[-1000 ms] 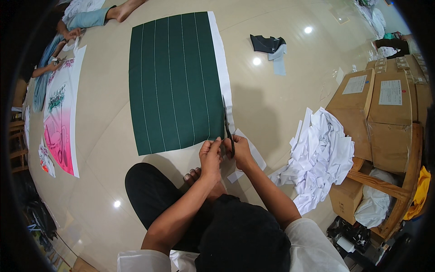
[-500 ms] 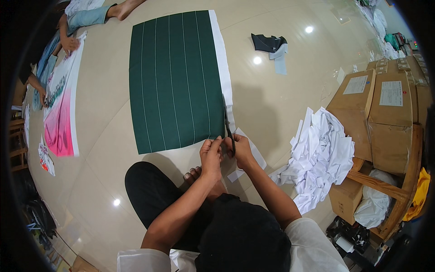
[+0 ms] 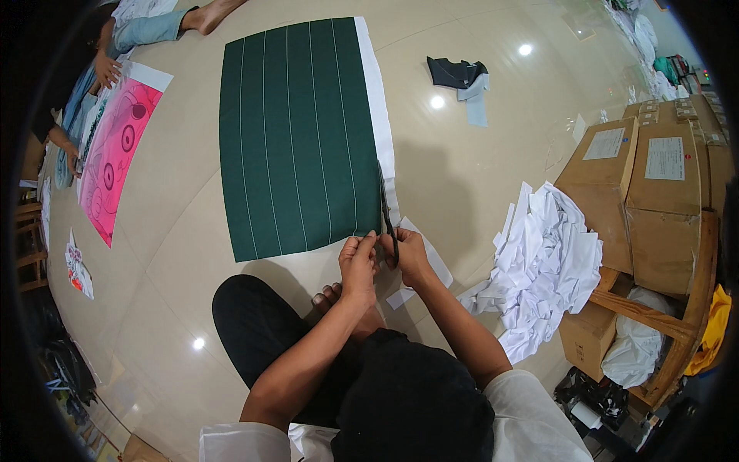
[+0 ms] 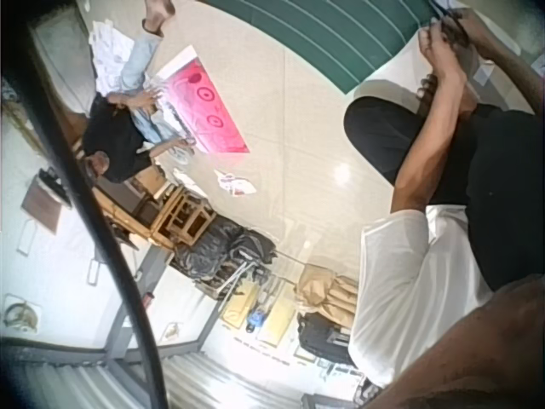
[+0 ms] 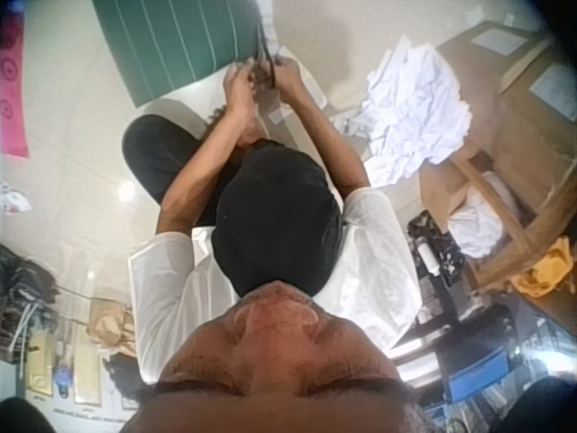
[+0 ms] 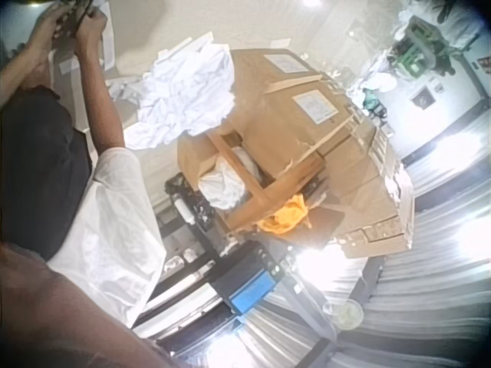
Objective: The person cuts along a white strip at the edge of a green rectangular material using shears by hand.
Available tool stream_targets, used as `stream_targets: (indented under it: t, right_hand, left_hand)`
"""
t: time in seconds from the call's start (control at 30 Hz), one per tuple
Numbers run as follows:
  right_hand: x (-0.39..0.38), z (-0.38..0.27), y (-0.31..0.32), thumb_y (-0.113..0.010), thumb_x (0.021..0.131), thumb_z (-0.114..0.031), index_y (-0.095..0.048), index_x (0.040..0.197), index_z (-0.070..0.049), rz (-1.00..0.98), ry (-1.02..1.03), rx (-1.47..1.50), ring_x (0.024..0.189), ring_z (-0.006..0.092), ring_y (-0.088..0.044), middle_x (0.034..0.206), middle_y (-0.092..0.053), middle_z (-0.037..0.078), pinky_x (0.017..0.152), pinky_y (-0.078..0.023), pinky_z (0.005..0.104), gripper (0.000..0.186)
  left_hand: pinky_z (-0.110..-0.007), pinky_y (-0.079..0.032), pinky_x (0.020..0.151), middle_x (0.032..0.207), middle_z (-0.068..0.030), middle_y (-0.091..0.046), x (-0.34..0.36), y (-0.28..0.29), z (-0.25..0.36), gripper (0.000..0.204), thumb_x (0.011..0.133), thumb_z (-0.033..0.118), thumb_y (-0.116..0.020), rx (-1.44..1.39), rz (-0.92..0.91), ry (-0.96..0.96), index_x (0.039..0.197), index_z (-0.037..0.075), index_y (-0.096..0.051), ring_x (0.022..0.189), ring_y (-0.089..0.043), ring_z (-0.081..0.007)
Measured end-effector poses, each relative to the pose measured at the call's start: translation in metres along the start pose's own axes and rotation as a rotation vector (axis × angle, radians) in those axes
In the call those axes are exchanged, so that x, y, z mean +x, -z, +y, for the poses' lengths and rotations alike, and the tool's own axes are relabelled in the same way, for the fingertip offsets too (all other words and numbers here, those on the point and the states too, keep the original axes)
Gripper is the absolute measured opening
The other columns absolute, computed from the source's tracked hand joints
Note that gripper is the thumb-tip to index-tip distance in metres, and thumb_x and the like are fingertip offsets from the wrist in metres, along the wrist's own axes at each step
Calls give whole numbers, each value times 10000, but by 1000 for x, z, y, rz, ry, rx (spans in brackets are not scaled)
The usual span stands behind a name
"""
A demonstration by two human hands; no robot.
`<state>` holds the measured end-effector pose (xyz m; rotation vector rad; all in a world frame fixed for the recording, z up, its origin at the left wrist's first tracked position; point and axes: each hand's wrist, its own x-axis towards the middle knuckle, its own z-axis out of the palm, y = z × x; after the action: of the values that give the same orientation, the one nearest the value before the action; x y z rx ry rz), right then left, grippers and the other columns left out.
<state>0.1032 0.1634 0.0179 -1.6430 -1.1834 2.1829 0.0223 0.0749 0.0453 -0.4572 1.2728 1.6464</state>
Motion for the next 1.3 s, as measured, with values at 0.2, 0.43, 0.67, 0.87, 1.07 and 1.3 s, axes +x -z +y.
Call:
stream_targets:
  t: [0.2, 0.43, 0.67, 0.87, 1.07, 1.3]
  right_hand:
    - [1, 2, 1, -730, 811, -144, -561, 709, -76, 7, -10, -12, 439, 95, -482, 577, -538, 4, 407, -357, 251, 208]
    - [-3, 1, -2, -720, 822, -136, -565, 729, -66, -12, -9, 14, 440, 97, -488, 586, -548, 7, 410, -358, 253, 194]
    - [0, 8, 0, -734, 818, -156, -567, 736, -61, 4, 16, 1, 448, 101, -502, 587, -548, 10, 412, -366, 254, 209]
    - [2, 10, 3, -738, 832, -153, -590, 759, -50, 4, 6, -13, 447, 93, -501, 603, -561, 8, 411, -366, 243, 194]
    - [3, 12, 5, -752, 839, -152, -603, 777, -42, 8, 10, -48, 445, 89, -498, 614, -570, 8, 408, -364, 237, 195]
    - [1, 9, 2, -726, 794, -145, -566, 709, -60, 21, 3, -20, 432, 115, -512, 565, -545, 16, 400, -379, 270, 200]
  left_hand:
    - [-206, -264, 437, 661, 75, -475, 0, 0, 1, 202, 958, 222, -693, -3, 1, -3, 821, 129, -578, 496, -366, -11]
    - [-209, -268, 442, 657, 77, -468, -2, -1, 3, 219, 954, 227, -699, 13, 18, -1, 809, 132, -567, 501, -370, -13]
    - [-207, -292, 457, 689, 62, -484, 0, 3, -1, 163, 950, 210, -689, 20, 2, 8, 862, 129, -579, 520, -398, -30]
    - [-207, -294, 449, 689, 58, -486, 0, 3, -1, 172, 949, 210, -691, 15, 0, 10, 853, 129, -573, 517, -400, -33]
    - [-207, -295, 447, 686, 60, -480, 1, 2, -1, 172, 948, 213, -693, 27, 9, 9, 859, 127, -574, 517, -399, -31]
    - [-206, -295, 448, 684, 61, -477, 1, 4, -2, 159, 951, 213, -690, 8, -3, -2, 875, 121, -584, 516, -397, -29]
